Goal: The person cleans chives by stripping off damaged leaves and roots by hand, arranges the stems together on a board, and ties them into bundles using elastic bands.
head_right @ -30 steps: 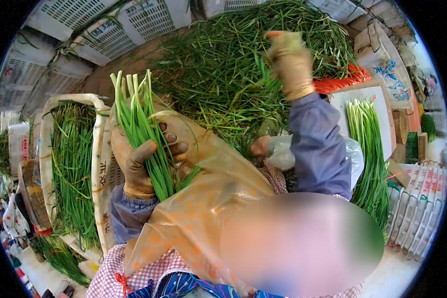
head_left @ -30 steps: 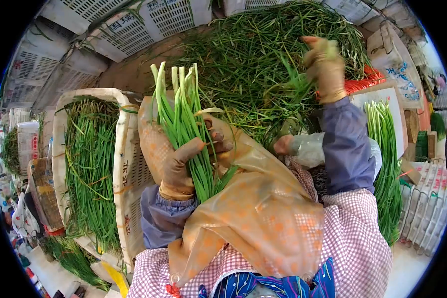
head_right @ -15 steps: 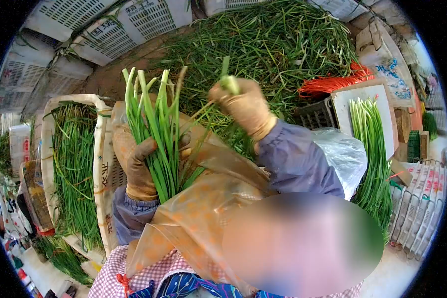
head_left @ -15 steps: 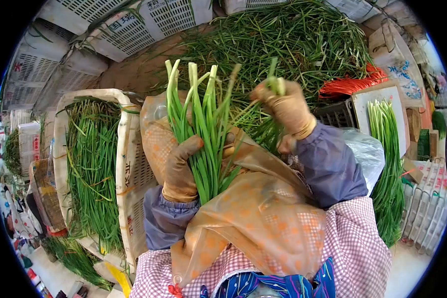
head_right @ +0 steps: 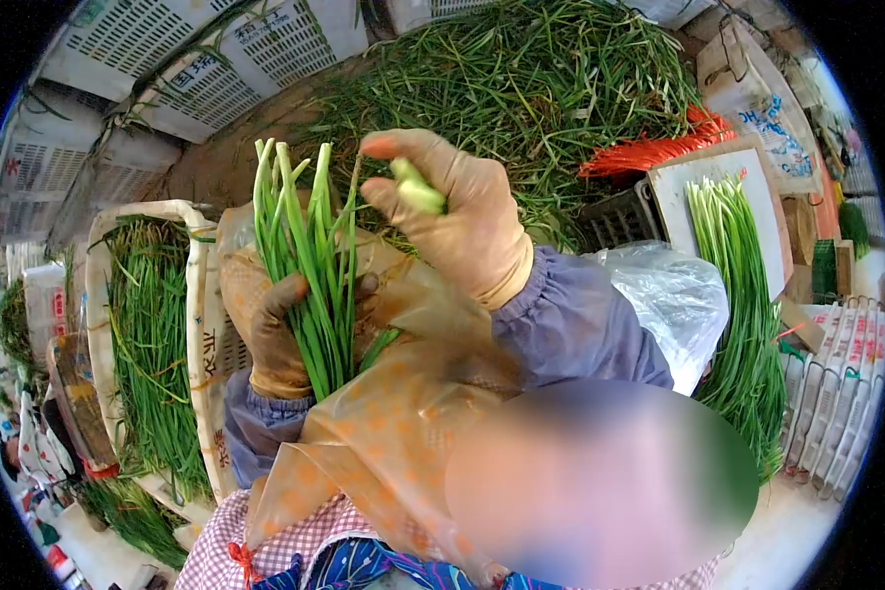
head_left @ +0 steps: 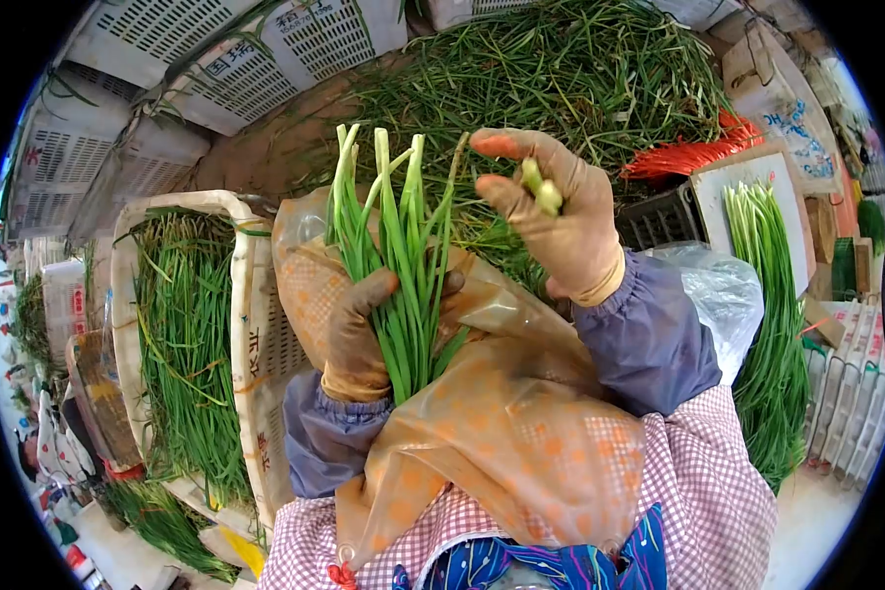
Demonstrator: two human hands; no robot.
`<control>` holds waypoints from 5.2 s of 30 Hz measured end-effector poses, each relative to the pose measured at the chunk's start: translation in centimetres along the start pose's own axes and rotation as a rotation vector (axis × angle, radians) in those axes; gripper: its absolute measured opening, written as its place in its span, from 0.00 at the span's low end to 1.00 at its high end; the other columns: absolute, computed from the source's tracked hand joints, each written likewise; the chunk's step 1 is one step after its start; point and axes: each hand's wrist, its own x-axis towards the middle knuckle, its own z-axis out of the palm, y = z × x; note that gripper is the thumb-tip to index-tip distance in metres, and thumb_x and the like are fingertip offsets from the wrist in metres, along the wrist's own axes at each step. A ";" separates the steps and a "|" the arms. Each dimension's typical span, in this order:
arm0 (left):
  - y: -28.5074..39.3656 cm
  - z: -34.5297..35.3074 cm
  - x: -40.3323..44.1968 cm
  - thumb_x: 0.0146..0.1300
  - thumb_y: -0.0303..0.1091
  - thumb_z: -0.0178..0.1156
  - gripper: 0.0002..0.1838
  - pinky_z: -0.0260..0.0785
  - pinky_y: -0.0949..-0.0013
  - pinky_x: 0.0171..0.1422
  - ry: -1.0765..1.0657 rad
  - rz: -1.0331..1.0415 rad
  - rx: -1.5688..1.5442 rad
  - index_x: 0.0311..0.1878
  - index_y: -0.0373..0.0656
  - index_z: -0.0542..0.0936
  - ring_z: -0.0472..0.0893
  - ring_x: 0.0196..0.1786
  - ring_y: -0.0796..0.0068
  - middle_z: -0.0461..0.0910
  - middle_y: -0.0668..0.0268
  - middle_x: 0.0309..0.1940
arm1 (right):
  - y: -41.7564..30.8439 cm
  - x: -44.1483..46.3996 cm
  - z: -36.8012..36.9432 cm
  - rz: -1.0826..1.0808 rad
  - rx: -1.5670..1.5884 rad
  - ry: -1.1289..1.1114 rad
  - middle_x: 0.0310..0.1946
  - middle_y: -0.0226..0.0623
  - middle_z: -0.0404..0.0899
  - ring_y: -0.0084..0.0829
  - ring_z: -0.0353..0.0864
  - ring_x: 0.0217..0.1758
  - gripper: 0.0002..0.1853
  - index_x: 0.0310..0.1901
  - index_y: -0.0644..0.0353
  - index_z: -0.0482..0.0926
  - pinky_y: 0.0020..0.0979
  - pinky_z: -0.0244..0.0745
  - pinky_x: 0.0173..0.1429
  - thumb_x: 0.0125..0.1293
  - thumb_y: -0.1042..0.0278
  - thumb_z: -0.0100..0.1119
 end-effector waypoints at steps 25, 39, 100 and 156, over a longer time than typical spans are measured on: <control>0.0 0.1 0.3 0.57 0.41 0.56 0.27 0.74 0.54 0.53 0.044 -0.049 -0.088 0.57 0.35 0.71 0.77 0.53 0.53 0.77 0.54 0.52 | 1.2 2.2 -2.6 0.469 0.120 -0.150 0.32 0.34 0.80 0.21 0.75 0.29 0.15 0.46 0.57 0.80 0.23 0.73 0.33 0.60 0.61 0.64; 0.0 2.0 -0.2 0.57 0.27 0.61 0.13 0.77 0.70 0.29 0.269 0.155 0.367 0.46 0.36 0.75 0.81 0.27 0.72 0.81 0.62 0.31 | 1.5 0.7 0.1 0.535 0.407 -0.352 0.18 0.24 0.71 0.15 0.65 0.19 0.07 0.33 0.62 0.80 0.21 0.61 0.22 0.61 0.67 0.64; -0.1 1.8 -0.5 0.62 0.30 0.59 0.11 0.78 0.71 0.35 0.227 0.134 0.373 0.47 0.38 0.76 0.82 0.34 0.69 0.81 0.57 0.36 | 0.2 1.5 2.9 0.563 0.482 -0.060 0.15 0.24 0.69 0.13 0.58 0.10 0.06 0.37 0.61 0.79 0.19 0.48 0.13 0.60 0.70 0.61; -0.1 1.3 -0.1 0.66 0.42 0.54 0.15 0.73 0.75 0.26 0.175 0.122 0.250 0.43 0.38 0.76 0.79 0.24 0.75 0.79 0.61 0.25 | -1.2 2.5 0.9 0.422 0.154 -0.204 0.28 0.26 0.78 0.16 0.72 0.24 0.10 0.40 0.59 0.81 0.19 0.69 0.29 0.56 0.71 0.66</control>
